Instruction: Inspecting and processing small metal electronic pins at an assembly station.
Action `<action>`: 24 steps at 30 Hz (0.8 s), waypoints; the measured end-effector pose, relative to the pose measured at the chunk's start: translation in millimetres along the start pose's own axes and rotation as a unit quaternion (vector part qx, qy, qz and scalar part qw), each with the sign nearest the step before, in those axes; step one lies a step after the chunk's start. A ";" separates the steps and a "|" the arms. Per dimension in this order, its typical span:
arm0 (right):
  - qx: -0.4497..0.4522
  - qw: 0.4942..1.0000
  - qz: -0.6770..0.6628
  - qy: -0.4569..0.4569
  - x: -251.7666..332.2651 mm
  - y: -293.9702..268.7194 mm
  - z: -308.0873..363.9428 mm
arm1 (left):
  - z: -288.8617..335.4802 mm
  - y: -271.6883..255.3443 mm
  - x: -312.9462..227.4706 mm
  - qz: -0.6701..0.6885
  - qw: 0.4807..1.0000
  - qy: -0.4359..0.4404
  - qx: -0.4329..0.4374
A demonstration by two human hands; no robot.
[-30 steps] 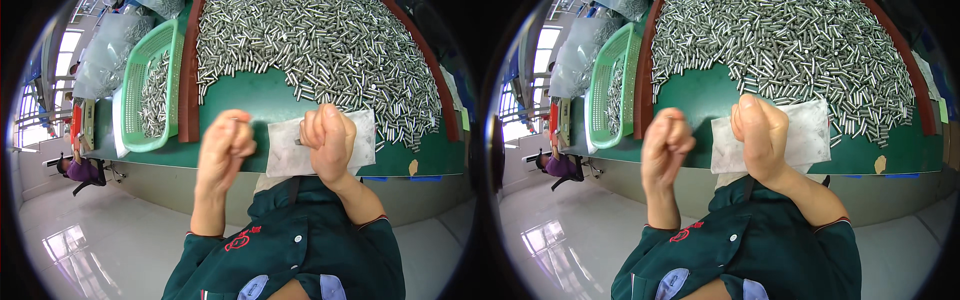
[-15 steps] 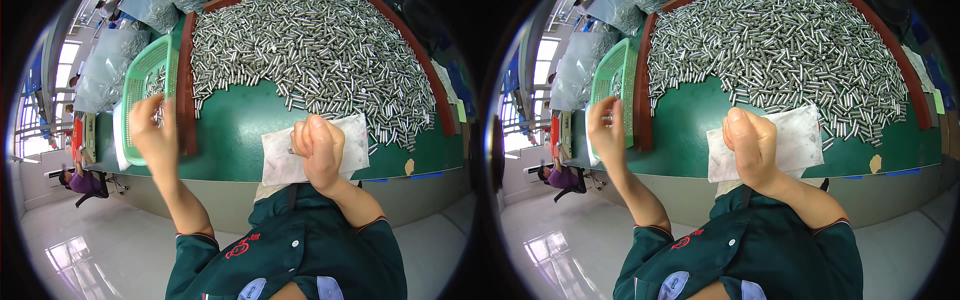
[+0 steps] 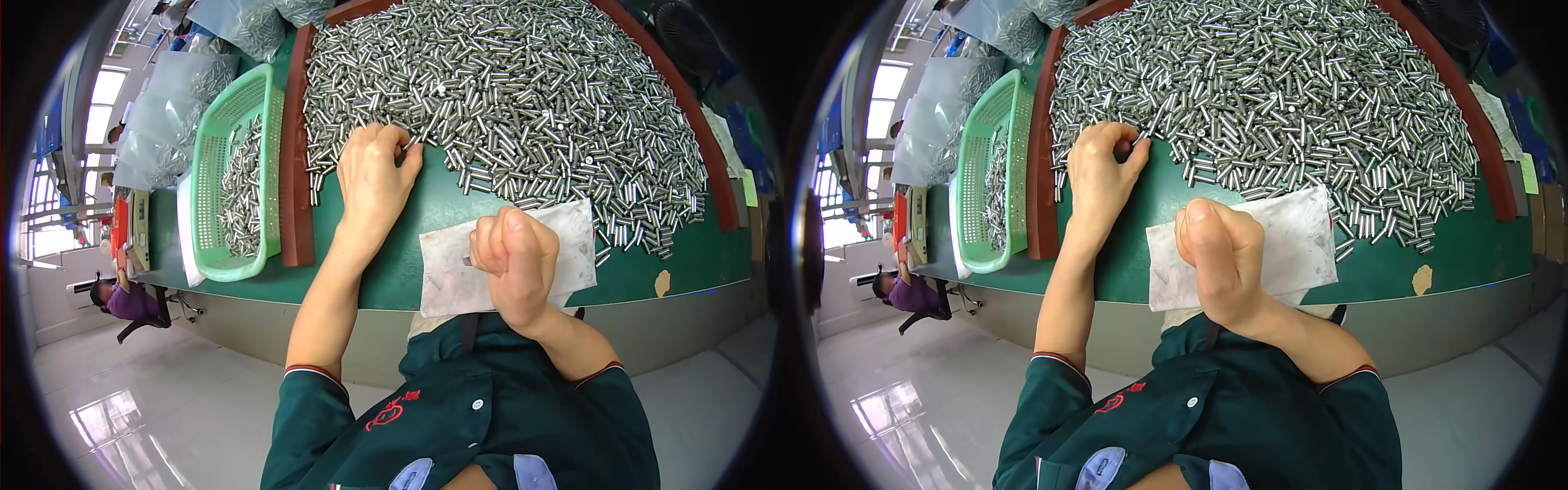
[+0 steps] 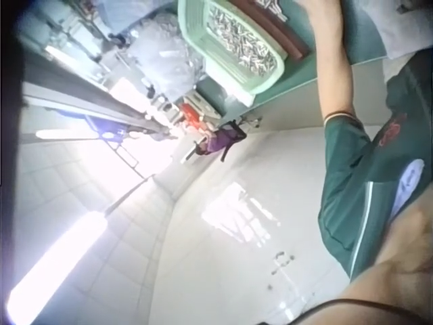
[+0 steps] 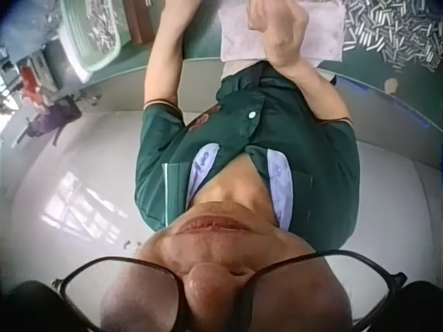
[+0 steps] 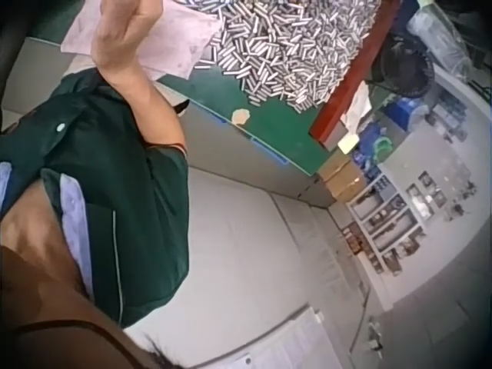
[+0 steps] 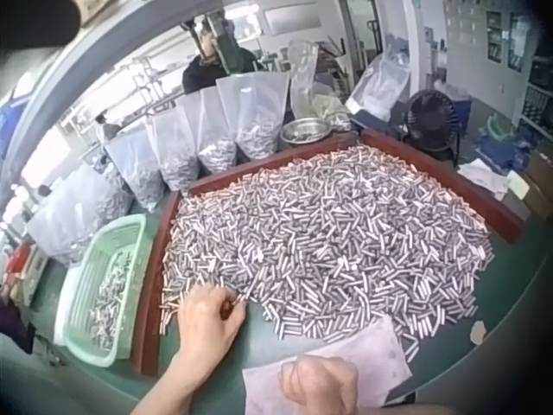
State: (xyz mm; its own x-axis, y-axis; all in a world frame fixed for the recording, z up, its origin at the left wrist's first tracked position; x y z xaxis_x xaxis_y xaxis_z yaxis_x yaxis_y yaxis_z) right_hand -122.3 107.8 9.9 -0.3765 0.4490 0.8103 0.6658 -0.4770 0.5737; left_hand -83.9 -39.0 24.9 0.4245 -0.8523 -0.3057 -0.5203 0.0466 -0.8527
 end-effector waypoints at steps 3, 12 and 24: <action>0.003 1.000 0.006 -0.002 0.6 -1.3 -0.3 | -1.5 -1.5 -5.8 0.008 0.999 0.030 0.021; -0.001 1.000 -0.019 0.002 0.5 2.1 2.2 | 4.5 -2.5 -18.4 -0.073 0.992 0.088 0.052; -0.014 0.998 -0.062 0.011 0.8 -2.0 1.5 | 10.1 3.3 9.9 0.397 0.910 -0.103 0.058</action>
State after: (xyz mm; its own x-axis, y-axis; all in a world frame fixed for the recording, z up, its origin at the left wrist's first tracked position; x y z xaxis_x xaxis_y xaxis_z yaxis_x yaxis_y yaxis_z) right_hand -123.0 110.3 9.3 -0.4688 0.4886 0.7358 0.5951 -0.4409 0.6719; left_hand -74.0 -42.0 14.8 0.0834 -0.4107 -0.9079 -0.6471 0.6706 -0.3628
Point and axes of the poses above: each hand's wrist, its own z-axis away from the middle knuckle, its own y-axis out of the palm, x = y × z, the point moved 8 cm from there along -z, towards the middle knuckle
